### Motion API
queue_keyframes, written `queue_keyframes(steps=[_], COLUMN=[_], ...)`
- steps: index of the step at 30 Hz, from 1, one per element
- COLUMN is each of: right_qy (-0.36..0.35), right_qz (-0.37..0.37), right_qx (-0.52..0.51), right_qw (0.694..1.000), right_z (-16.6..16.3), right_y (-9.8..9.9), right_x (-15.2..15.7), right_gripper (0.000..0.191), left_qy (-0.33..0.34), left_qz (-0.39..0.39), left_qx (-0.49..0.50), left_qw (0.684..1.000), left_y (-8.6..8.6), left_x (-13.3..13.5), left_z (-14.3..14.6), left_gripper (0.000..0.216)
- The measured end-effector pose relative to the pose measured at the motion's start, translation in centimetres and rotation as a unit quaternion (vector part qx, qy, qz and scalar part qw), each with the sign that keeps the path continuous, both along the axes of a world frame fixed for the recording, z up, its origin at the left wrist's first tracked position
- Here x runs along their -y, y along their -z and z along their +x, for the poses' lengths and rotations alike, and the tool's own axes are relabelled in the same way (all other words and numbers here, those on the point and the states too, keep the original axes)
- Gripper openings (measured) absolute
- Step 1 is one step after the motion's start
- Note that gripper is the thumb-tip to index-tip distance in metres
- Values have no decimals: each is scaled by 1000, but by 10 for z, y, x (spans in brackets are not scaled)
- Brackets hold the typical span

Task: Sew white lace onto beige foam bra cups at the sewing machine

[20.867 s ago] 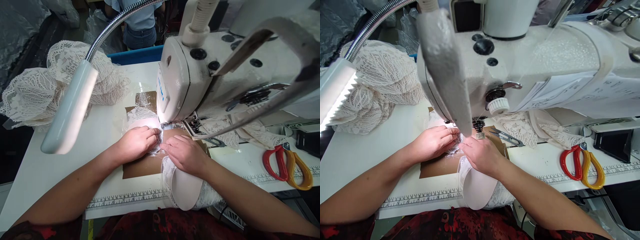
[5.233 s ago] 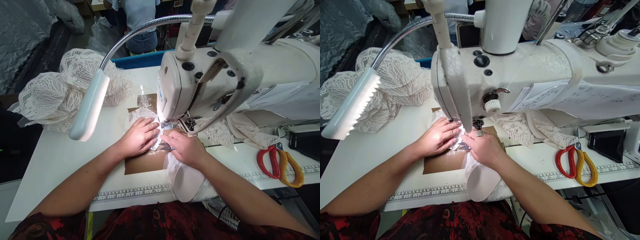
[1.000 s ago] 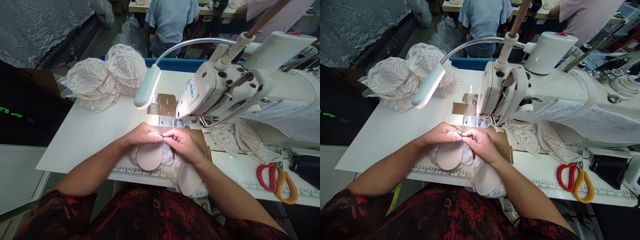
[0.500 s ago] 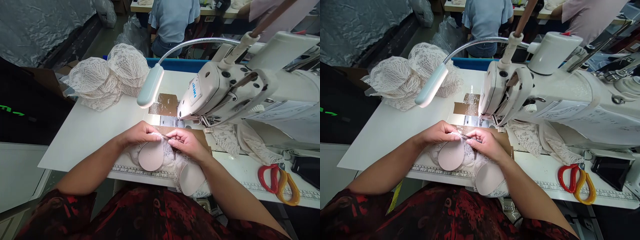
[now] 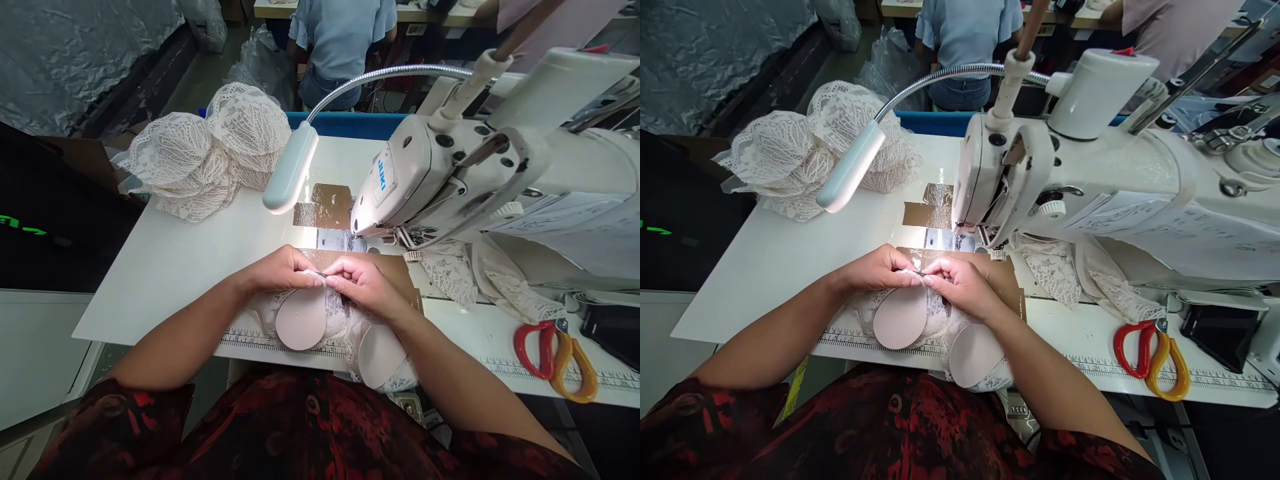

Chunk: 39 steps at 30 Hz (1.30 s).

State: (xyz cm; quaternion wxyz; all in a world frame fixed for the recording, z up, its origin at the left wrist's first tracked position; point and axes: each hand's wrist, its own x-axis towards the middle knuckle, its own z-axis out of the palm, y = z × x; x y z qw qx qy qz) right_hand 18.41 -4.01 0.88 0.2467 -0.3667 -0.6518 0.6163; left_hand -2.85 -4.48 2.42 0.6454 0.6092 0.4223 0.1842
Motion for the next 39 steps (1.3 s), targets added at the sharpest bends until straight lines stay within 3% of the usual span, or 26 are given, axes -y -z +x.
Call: queue_keyframes(steps=[6, 9, 12, 16, 19, 25, 28, 31, 33, 35, 37, 39], right_qy=[0, 8, 17, 18, -12, 80, 33, -24, -45, -20, 14, 80], right_qz=[-65, -6, 76, 72, 39, 140, 76, 20, 81, 187, 350, 464], right_qx=[-4, 73, 235, 368, 338, 248, 180, 86, 51, 20, -27, -71], right_qw=[998, 997, 969, 927, 940, 955, 980, 996, 994, 982, 936, 879], right_z=[1, 19, 60, 112, 118, 72, 36, -16, -56, -96, -130, -156], right_y=[-4, -18, -34, -33, -24, -41, -49, -45, -42, -44, -52, -61], right_x=[-4, -7, 1, 33, 57, 59, 48, 34, 20, 0, -25, -55], right_gripper=[28, 31, 35, 36, 28, 28, 33, 34, 31, 31, 35, 42], left_qy=[-18, -44, -42, 60, 102, 157, 130, 51, -40, -154, -260, -326], left_qz=[-15, -37, -36, 81, 185, 279, 324, 343, 374, 452, 549, 618], left_qx=[-1, 8, 22, -35, -168, -319, -383, -452, -488, -489, -463, -434], left_qw=[1000, 998, 998, 994, 963, 892, 855, 822, 787, 730, 645, 569], left_y=[0, 2, 3, -1, -10, -39, -55, -68, -78, -93, -111, -128], left_x=[1, 2, 2, 4, 10, 34, 49, 56, 51, 38, 19, -5], left_z=[-1, -5, -11, -14, -6, -6, -30, -66, -94, -120, -143, -161], left_gripper=[30, 28, 30, 31, 21, 14, 12, 11, 13, 16, 13, 13])
